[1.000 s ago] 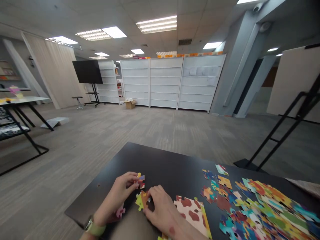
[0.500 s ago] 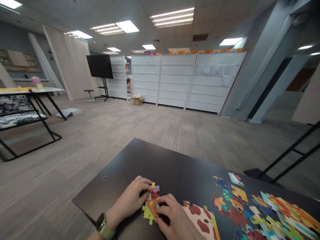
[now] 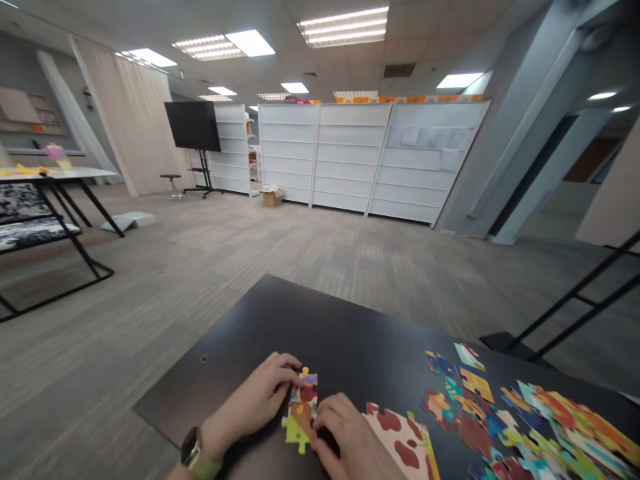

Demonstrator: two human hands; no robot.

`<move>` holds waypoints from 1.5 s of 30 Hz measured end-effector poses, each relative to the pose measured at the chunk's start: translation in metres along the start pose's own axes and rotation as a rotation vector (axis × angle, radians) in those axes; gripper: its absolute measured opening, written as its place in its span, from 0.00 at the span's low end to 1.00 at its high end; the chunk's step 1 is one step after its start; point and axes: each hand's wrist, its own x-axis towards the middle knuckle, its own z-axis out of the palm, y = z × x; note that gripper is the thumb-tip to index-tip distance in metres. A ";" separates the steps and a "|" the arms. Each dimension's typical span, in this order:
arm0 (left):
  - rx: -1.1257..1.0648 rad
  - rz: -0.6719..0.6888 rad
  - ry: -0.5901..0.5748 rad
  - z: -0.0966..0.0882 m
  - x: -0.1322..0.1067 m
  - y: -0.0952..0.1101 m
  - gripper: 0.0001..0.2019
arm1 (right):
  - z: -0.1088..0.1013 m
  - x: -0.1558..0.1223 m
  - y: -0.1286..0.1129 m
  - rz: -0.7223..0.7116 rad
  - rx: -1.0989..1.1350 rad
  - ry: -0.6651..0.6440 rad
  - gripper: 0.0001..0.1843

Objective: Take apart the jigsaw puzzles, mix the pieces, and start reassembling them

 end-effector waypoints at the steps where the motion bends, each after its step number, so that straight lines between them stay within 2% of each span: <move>1: -0.006 0.000 0.000 0.000 0.000 0.000 0.19 | 0.002 0.000 0.000 -0.011 -0.011 -0.002 0.13; 5: -0.038 -0.007 0.015 0.002 -0.001 -0.001 0.14 | 0.011 -0.003 0.002 -0.046 -0.051 -0.007 0.15; 12: -0.087 -0.036 0.042 0.004 0.000 -0.003 0.17 | 0.005 0.003 -0.005 0.098 0.005 0.016 0.15; 18: -0.115 -0.076 0.081 0.001 0.000 -0.004 0.17 | 0.008 0.003 0.002 0.065 -0.029 -0.042 0.21; 23: -0.090 -0.051 0.032 -0.010 -0.013 -0.007 0.18 | -0.011 -0.013 -0.002 0.124 -0.108 -0.073 0.18; 26: -0.049 -0.022 0.001 -0.011 -0.021 -0.004 0.17 | -0.027 -0.018 -0.008 0.190 -0.084 -0.032 0.17; 31: 0.031 0.000 -0.009 -0.006 -0.025 0.001 0.19 | -0.027 -0.018 -0.007 0.255 -0.066 0.075 0.11; 34: 0.017 0.001 -0.002 -0.003 -0.029 -0.004 0.22 | -0.027 -0.017 -0.004 0.221 -0.008 0.094 0.14; 37: 0.010 -0.003 -0.009 -0.002 -0.032 -0.010 0.23 | -0.036 -0.019 -0.005 0.152 0.070 0.051 0.22; 39: 0.033 0.000 -0.006 -0.001 -0.033 -0.008 0.22 | -0.045 -0.020 -0.007 0.098 0.073 0.016 0.22; 42: 0.056 0.001 -0.008 0.008 -0.031 0.007 0.20 | -0.058 -0.024 -0.011 0.018 0.073 -0.015 0.20; 45: 0.052 -0.010 -0.086 0.027 -0.026 0.028 0.23 | -0.076 -0.032 -0.005 0.006 0.078 0.008 0.19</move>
